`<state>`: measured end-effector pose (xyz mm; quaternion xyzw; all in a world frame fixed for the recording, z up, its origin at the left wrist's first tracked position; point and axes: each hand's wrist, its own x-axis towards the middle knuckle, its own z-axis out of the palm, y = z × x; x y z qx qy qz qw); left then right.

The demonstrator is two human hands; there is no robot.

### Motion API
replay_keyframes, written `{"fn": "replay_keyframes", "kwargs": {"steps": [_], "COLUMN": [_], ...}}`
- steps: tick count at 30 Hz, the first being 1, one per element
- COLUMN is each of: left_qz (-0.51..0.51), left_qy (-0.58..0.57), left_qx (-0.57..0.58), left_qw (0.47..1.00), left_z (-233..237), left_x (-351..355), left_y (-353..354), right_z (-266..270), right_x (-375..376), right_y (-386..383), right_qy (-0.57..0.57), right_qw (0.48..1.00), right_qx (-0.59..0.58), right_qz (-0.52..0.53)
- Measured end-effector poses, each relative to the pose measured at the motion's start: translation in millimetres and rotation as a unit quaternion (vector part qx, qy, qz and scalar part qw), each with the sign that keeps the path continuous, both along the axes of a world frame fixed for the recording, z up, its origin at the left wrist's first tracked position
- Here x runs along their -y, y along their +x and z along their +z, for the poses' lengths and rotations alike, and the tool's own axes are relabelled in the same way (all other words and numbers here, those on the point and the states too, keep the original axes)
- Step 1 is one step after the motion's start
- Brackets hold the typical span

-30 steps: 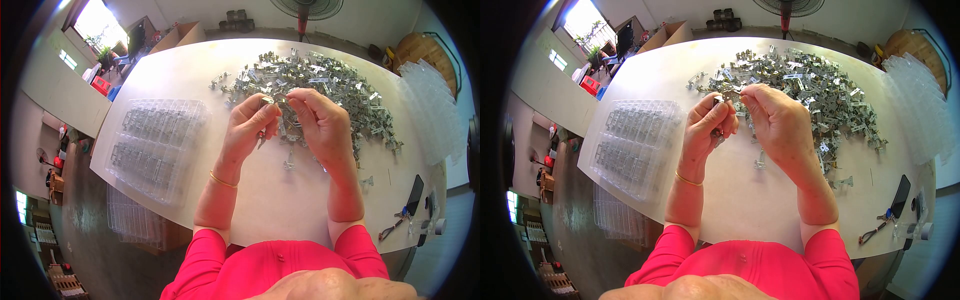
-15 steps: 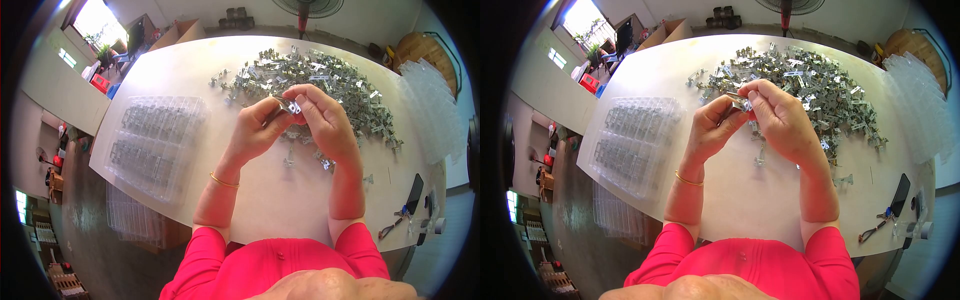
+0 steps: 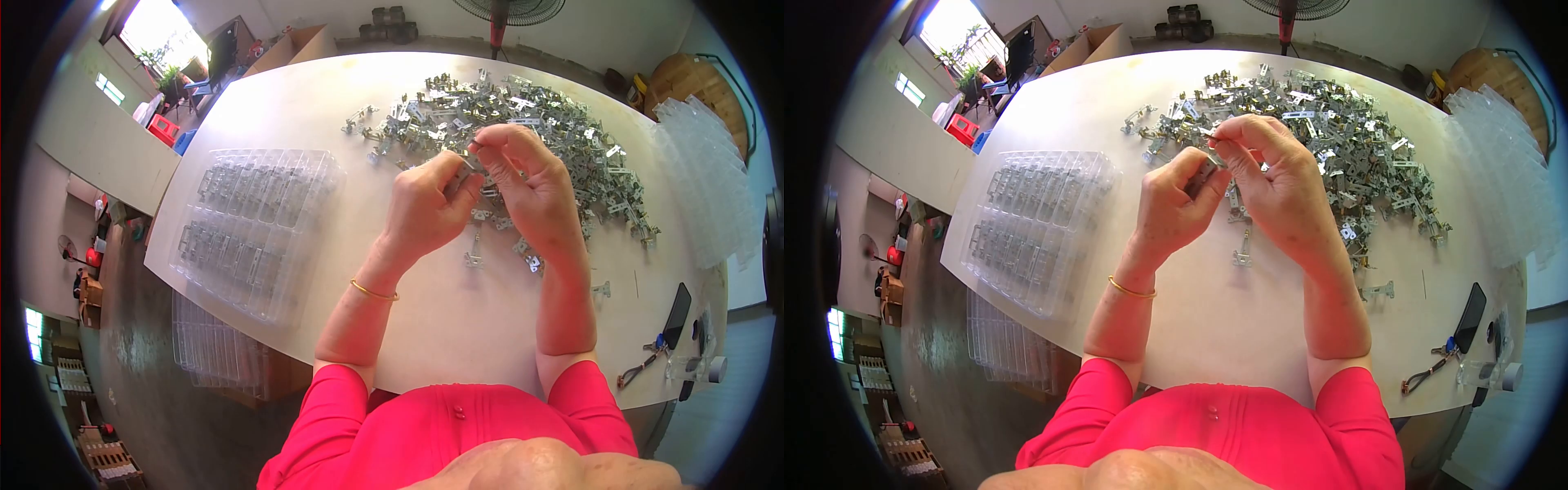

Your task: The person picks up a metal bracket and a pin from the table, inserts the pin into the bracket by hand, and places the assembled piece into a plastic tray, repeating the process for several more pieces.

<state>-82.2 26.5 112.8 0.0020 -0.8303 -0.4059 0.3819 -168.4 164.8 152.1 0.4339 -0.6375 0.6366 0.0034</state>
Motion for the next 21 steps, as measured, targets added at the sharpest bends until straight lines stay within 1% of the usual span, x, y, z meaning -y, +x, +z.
{"fn": "replay_keyframes", "kwargs": {"steps": [3, 5, 6, 9, 12, 15, 18, 20, 21], "left_qz": [0.036, 0.033, 0.032, -0.038, -0.132, -0.251, -0.304, -0.313, -0.317], "left_qy": [0.032, 0.013, 0.003, 0.017, 0.204, 0.311, 0.330, 0.332, 0.334], "left_qx": [0.002, -0.007, -0.011, 0.028, 0.032, 0.085, 0.127, 0.117, 0.112], "left_qw": [0.999, 0.999, 0.999, 0.999, 0.970, 0.913, 0.885, 0.882, 0.881], "left_z": [5.2, 3.9, 3.6, 9.9, 12.6, 7.9, 9.9, 10.5, 10.6], "left_x": [-4.2, -3.3, -2.4, 4.2, 5.6, 19.1, 20.5, 20.4, 20.4], "left_y": [1.3, 0.6, 0.6, 7.3, 9.4, 8.6, 11.8, 12.0, 11.8], "right_z": [3.5, 4.1, 3.4, 1.9, 4.3, 6.9, 7.2, 6.7, 7.1], "right_x": [-6.0, -6.1, -4.9, -2.5, -5.5, -7.5, -7.9, -6.9, -5.9], "right_y": [0.2, 0.8, 1.1, 0.8, -3.6, -6.1, -5.6, -5.0, -6.0], "right_qy": [0.072, 0.101, 0.088, 0.051, 0.021, 0.004, 0.001, 0.000, 0.001], "right_qw": [0.997, 0.994, 0.995, 0.998, 0.999, 0.998, 0.998, 0.998, 0.996], "right_qx": [0.032, 0.044, 0.040, 0.036, 0.043, 0.046, 0.049, 0.043, -0.032], "right_qz": [0.001, 0.005, 0.000, -0.013, -0.023, -0.032, -0.030, -0.038, -0.088]}}
